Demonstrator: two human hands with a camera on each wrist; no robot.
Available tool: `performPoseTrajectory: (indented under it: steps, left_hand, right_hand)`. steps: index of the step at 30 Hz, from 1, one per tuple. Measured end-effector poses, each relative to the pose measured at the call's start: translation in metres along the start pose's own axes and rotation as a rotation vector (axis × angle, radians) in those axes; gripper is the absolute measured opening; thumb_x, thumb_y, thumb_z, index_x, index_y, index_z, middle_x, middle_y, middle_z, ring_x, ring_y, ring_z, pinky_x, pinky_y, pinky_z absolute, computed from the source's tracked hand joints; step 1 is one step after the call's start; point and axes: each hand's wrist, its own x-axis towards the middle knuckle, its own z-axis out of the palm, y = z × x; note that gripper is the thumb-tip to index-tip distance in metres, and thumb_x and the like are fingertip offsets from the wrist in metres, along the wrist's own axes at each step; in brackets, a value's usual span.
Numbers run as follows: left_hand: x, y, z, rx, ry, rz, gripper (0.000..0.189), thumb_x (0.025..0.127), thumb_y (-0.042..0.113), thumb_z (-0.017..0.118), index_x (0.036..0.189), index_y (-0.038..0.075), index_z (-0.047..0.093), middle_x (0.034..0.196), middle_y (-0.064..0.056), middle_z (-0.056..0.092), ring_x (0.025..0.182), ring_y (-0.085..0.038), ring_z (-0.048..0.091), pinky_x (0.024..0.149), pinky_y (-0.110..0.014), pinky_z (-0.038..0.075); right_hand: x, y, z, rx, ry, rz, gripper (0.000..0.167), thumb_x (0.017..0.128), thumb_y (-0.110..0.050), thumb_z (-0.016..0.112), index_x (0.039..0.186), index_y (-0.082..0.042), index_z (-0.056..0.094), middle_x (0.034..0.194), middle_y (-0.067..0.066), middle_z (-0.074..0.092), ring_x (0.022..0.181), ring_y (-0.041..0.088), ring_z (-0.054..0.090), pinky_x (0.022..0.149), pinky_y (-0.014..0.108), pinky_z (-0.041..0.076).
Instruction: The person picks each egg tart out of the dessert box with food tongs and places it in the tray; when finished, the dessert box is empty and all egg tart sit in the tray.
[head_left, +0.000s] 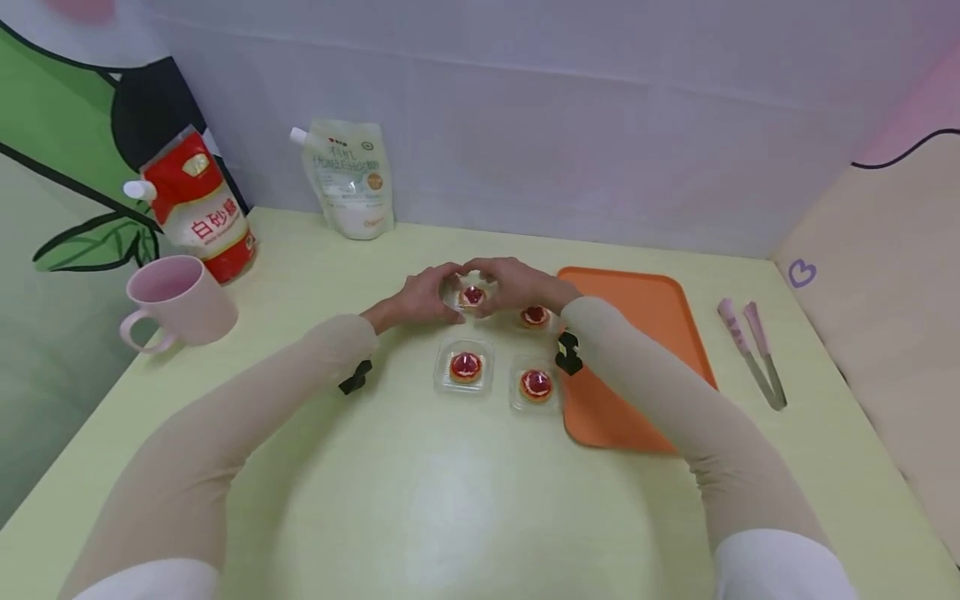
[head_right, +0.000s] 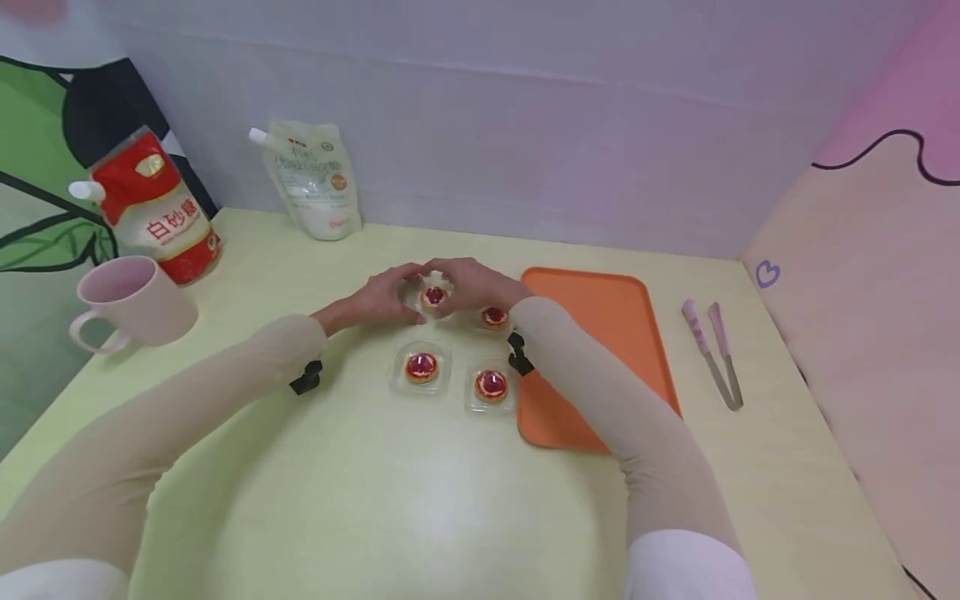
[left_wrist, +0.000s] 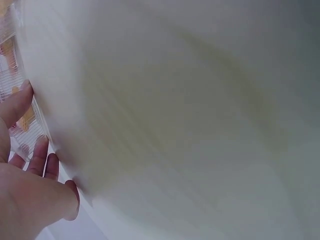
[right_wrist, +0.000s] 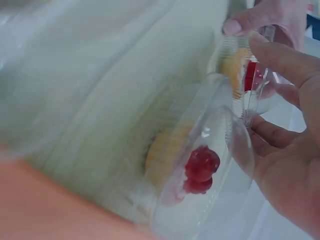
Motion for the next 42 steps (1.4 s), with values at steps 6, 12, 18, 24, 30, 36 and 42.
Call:
performPoseTrajectory:
  steps: [6, 12, 18, 24, 30, 36, 42]
  left_hand:
    - [0.0011, 0.0023, -0.0012, 0.001, -0.006, 0.000, 0.083, 0.077, 0.020, 0.085, 0.147, 0.008, 0.042, 0.134, -0.015, 0.057, 0.132, -0.034, 0.048, 0.114, -0.064, 0.018]
    - [-0.0009, 0.0017, -0.0005, 0.004, -0.007, -0.020, 0.085, 0.078, 0.021, 0.085, 0.148, 0.009, 0.040, 0.137, -0.015, 0.056, 0.133, -0.035, 0.047, 0.115, -0.065, 0.017]
    - [-0.0008, 0.0008, 0.0018, -0.001, -0.004, -0.018, 0.085, 0.079, 0.022, 0.085, 0.149, 0.012, 0.039, 0.136, -0.014, 0.056, 0.133, -0.033, 0.047, 0.115, -0.063, 0.018]
    - [-0.0019, 0.0014, 0.0007, 0.001, -0.003, -0.023, 0.086, 0.079, 0.022, 0.085, 0.150, 0.012, 0.038, 0.137, -0.013, 0.055, 0.133, -0.033, 0.047, 0.114, -0.062, 0.019]
    - [-0.0020, 0.0011, -0.0001, -0.004, 0.002, -0.038, 0.094, 0.077, 0.021, 0.085, 0.153, 0.012, 0.030, 0.141, -0.014, 0.054, 0.137, -0.033, 0.045, 0.114, -0.061, 0.019]
    - [-0.0016, -0.0005, 0.0003, -0.020, 0.012, -0.033, 0.098, 0.076, 0.019, 0.086, 0.154, 0.013, 0.027, 0.141, -0.015, 0.054, 0.137, -0.033, 0.046, 0.115, -0.063, 0.017]
    - [-0.0020, -0.0003, 0.0012, -0.053, 0.029, -0.011, 0.100, 0.076, 0.016, 0.086, 0.154, 0.016, 0.024, 0.129, -0.012, 0.060, 0.132, -0.030, 0.049, 0.113, -0.065, 0.018]
  right_hand:
    - [0.0004, -0.0002, -0.0030, 0.081, 0.004, 0.018, 0.074, 0.085, -0.026, 0.080, 0.149, -0.019, 0.044, 0.148, 0.018, 0.050, 0.139, 0.034, 0.046, 0.112, 0.050, 0.039]
    - [0.0005, -0.0025, -0.0049, 0.107, -0.004, 0.006, 0.071, 0.086, -0.024, 0.079, 0.148, -0.019, 0.046, 0.146, 0.019, 0.051, 0.136, 0.034, 0.047, 0.111, 0.051, 0.040]
    - [-0.0012, -0.0023, -0.0037, 0.132, 0.010, -0.010, 0.071, 0.085, -0.021, 0.080, 0.148, -0.017, 0.047, 0.144, 0.019, 0.052, 0.134, 0.034, 0.048, 0.110, 0.051, 0.041]
    - [-0.0003, -0.0010, -0.0027, 0.137, 0.017, -0.029, 0.070, 0.086, -0.019, 0.079, 0.148, -0.017, 0.047, 0.142, 0.019, 0.053, 0.133, 0.034, 0.048, 0.110, 0.050, 0.041]
    - [0.0009, -0.0007, -0.0027, 0.131, 0.016, -0.033, 0.069, 0.087, -0.018, 0.077, 0.148, -0.012, 0.046, 0.141, 0.021, 0.053, 0.132, 0.034, 0.048, 0.110, 0.050, 0.041]
    - [0.0003, -0.0013, -0.0023, 0.131, 0.023, -0.038, 0.068, 0.088, -0.015, 0.076, 0.149, -0.011, 0.045, 0.142, 0.021, 0.052, 0.132, 0.034, 0.048, 0.110, 0.050, 0.041]
    - [0.0017, -0.0036, -0.0053, 0.090, 0.080, -0.044, 0.069, 0.087, -0.013, 0.077, 0.148, -0.014, 0.045, 0.151, 0.015, 0.047, 0.135, 0.036, 0.047, 0.109, 0.053, 0.041]
